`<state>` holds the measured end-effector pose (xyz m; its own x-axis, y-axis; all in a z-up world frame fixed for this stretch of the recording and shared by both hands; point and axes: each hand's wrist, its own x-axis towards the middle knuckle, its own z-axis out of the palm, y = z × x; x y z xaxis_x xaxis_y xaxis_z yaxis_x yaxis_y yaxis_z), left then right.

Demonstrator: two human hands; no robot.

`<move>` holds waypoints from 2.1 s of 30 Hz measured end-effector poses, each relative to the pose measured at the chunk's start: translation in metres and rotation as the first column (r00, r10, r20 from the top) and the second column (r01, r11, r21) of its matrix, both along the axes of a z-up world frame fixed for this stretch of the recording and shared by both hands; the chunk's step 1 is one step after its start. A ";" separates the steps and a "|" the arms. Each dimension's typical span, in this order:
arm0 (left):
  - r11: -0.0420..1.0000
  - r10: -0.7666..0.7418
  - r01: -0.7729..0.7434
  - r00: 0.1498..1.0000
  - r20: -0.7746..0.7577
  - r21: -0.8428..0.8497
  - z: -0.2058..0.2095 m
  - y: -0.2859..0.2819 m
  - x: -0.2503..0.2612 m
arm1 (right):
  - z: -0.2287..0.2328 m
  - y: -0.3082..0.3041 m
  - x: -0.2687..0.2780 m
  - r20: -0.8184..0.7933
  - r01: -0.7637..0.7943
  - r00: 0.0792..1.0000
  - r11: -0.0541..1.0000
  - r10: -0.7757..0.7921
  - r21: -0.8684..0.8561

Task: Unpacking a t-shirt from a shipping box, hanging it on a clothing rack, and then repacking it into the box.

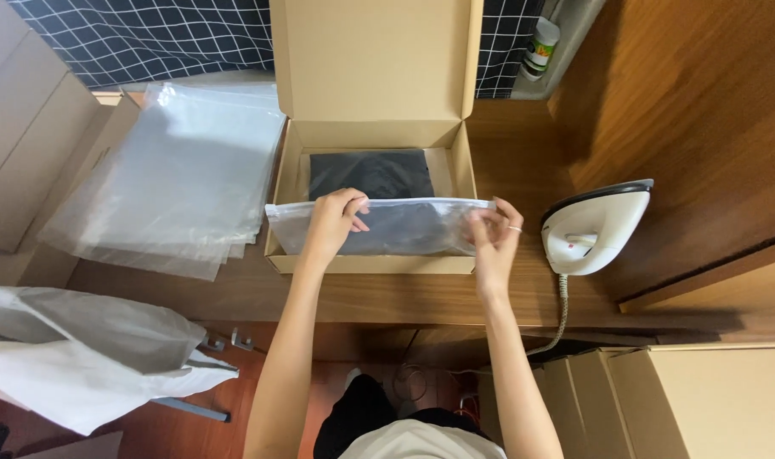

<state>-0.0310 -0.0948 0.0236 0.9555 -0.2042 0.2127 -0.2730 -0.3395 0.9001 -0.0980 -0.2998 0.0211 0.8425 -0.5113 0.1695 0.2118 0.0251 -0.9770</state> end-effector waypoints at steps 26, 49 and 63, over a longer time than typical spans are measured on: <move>0.994 0.011 0.003 0.991 0.131 -0.105 0.018 0.006 -0.005 | -0.024 0.031 0.035 0.270 0.113 0.921 0.470 0.281 -0.875; 0.677 0.175 -0.280 0.959 0.221 0.681 0.000 0.008 0.052 | 0.013 0.021 0.030 -0.434 -0.505 0.851 0.241 0.295 -0.829; 0.958 0.259 -0.282 0.930 0.261 0.057 0.016 0.012 0.043 | -0.024 0.073 0.100 -0.628 -0.685 0.728 0.275 0.274 -0.674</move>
<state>0.0117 -0.0827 0.0391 0.8964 0.0248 0.4425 -0.3696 -0.5094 0.7772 0.0017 -0.2271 -0.0030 0.9618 0.2468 -0.1185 0.1491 -0.8353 -0.5292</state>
